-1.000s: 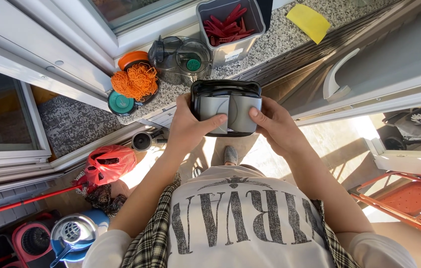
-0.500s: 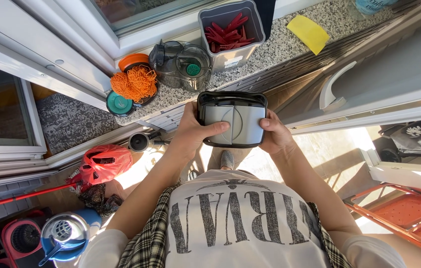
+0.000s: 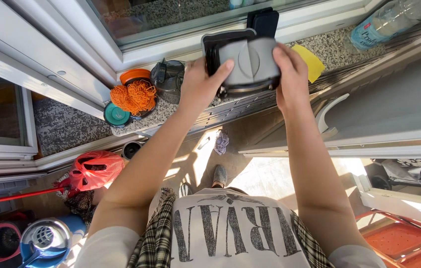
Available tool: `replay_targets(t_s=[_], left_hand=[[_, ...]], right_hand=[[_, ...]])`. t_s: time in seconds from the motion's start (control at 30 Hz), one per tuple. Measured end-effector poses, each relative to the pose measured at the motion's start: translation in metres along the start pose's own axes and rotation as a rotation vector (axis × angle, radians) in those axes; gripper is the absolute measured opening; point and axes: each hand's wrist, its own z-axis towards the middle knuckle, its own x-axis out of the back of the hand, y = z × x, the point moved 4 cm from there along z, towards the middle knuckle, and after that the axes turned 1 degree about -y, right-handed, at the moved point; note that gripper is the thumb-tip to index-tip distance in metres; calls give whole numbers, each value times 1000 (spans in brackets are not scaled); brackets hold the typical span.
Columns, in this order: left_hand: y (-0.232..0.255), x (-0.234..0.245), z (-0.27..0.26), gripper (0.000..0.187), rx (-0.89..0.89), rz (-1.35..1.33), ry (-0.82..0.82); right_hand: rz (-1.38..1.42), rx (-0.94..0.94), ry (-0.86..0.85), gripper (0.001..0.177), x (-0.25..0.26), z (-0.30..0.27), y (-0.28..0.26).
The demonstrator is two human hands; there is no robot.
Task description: The person cleans a balcony by assembling a mop, moving a pumpkin to a shelf, sweeping dirt from the floor into a dustpan, and placing a step ladder inside a storage cabinet.
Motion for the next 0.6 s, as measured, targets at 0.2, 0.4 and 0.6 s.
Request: replay_targets(t_s=[0.2, 0.4, 0.6], left_hand=[[-4, -6, 80, 95, 117, 401, 35], [-1, -2, 80, 94, 219, 510, -154], [-21, 1, 88, 89, 285, 375, -190]], right_hand=[[-378, 36, 85, 42, -17, 83, 26], [-527, -117, 153, 44, -15, 84, 42], [-490, -128, 127, 45, -12, 87, 53]])
